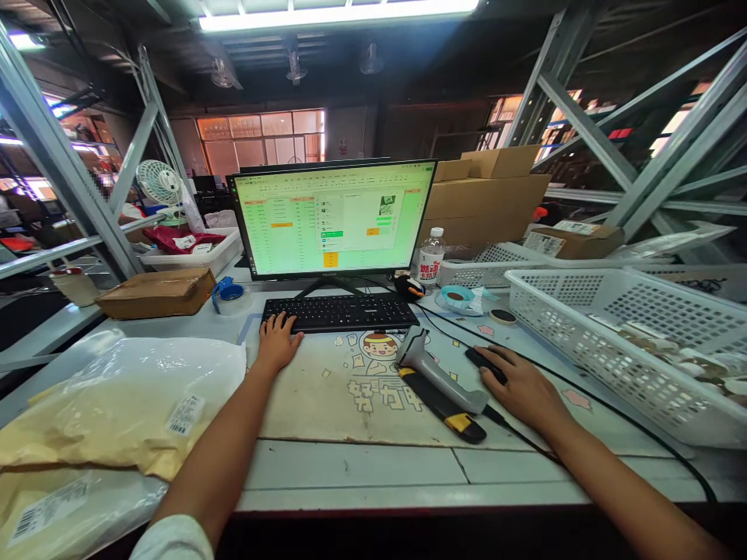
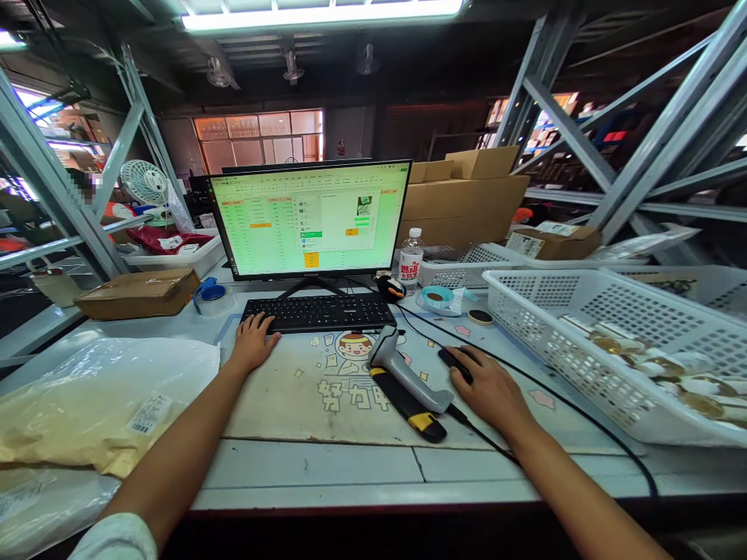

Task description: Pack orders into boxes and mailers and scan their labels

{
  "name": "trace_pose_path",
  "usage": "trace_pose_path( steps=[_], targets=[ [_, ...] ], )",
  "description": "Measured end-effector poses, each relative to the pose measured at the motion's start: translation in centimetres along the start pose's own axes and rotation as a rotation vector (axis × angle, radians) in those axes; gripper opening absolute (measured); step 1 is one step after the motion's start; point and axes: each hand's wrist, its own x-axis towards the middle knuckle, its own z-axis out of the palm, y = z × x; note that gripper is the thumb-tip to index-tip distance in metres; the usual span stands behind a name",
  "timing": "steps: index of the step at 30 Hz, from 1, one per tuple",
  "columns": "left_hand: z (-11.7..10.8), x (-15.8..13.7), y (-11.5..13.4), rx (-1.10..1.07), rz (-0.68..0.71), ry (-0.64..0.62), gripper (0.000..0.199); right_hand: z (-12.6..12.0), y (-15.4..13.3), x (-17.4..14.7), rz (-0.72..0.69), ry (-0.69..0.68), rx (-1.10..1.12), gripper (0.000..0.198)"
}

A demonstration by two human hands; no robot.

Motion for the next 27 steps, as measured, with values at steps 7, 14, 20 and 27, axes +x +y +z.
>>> trace_pose_path(
  steps=[7, 14, 20, 27],
  targets=[
    [0.07, 0.05, -0.06, -0.003, -0.003, -0.007, 0.06, 0.14, 0.06, -0.04, 0.016, 0.003, -0.008, 0.057],
    [0.1, 0.05, -0.1, -0.01, 0.0, -0.001, 0.06, -0.15, -0.14, -0.05, 0.011, -0.002, -0.009, 0.057],
    [0.16, 0.06, -0.09, -0.003, -0.003, 0.004, 0.059, -0.15, -0.26, -0.19, 0.035, 0.008, -0.016, 0.054],
    [0.36, 0.15, -0.2, -0.002, -0.002, -0.004, 0.06, -0.16, -0.28, -0.16, 0.045, 0.007, -0.017, 0.054]
  ],
)
